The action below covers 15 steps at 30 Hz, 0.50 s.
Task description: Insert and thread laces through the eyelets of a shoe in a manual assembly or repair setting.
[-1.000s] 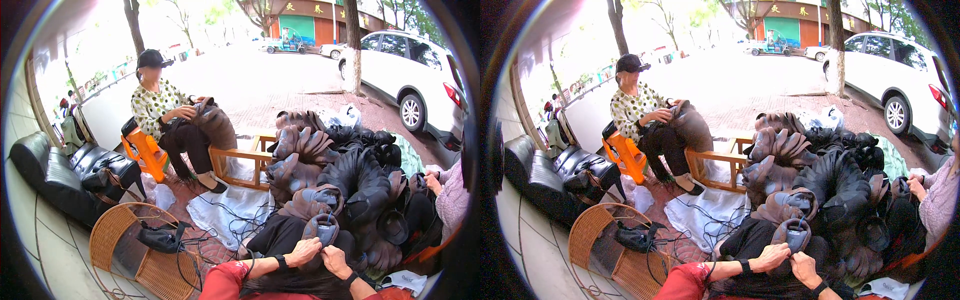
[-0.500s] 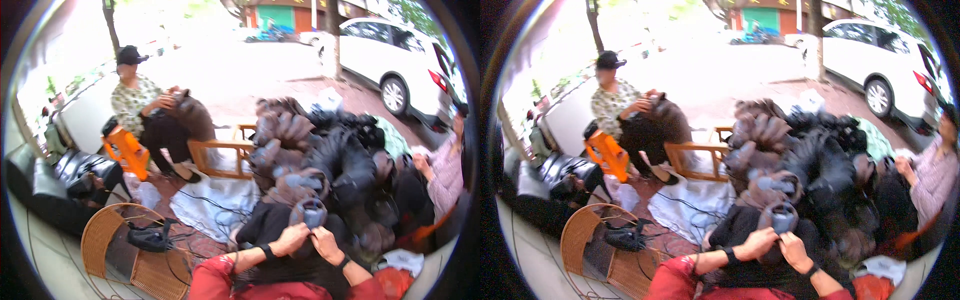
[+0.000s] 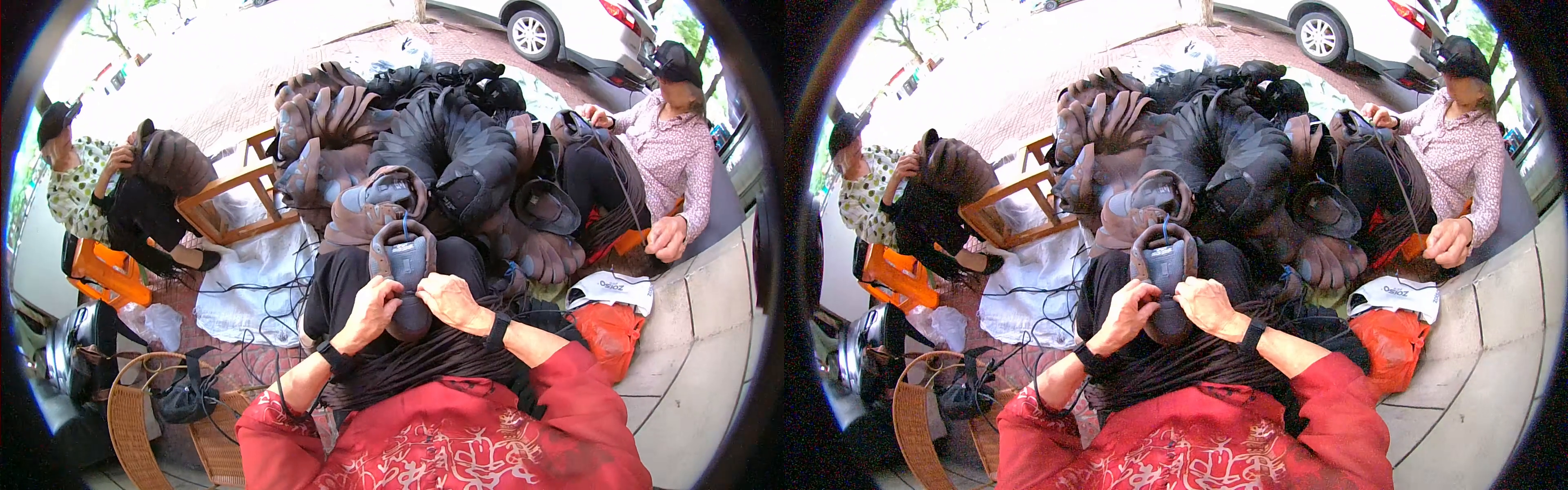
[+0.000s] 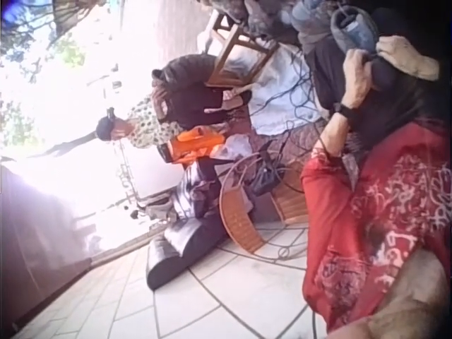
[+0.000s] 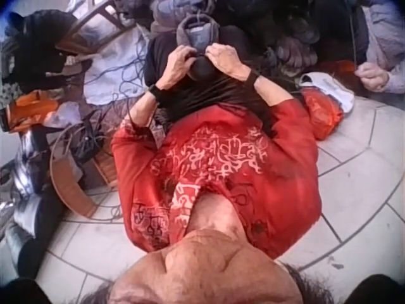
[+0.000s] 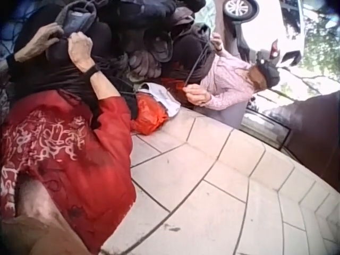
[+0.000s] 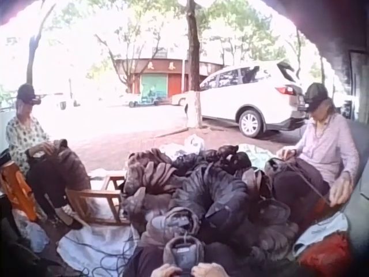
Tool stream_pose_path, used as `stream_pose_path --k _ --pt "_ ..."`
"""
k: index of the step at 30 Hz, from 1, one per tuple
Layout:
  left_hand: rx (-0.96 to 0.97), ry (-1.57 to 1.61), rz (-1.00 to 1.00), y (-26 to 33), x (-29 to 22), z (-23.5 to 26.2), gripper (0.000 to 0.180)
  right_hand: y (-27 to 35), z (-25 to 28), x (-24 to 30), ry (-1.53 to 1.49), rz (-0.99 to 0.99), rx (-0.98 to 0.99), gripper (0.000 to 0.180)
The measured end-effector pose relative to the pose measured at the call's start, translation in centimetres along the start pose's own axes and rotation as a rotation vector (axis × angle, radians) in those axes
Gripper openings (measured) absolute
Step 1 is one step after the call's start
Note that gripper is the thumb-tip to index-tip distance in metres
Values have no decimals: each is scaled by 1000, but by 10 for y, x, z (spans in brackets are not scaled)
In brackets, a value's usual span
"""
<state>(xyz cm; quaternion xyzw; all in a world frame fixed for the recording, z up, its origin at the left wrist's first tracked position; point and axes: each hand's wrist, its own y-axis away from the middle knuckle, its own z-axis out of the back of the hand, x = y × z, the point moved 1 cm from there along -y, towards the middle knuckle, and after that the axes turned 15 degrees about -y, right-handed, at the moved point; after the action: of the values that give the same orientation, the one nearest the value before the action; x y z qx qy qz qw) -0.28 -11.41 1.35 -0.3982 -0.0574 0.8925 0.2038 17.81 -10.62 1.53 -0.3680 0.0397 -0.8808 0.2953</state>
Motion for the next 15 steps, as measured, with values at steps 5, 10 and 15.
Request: stream_pose_path --k 5,10,15 --pt "8 -47 -10 4 -4 1 20 4 0 5 -54 -26 25 11" --pt "0 7 -14 3 -4 2 20 2 12 17 -281 -81 -31 11" --pt "36 -24 -6 0 -5 4 21 0 10 6 -219 -35 -41 11"
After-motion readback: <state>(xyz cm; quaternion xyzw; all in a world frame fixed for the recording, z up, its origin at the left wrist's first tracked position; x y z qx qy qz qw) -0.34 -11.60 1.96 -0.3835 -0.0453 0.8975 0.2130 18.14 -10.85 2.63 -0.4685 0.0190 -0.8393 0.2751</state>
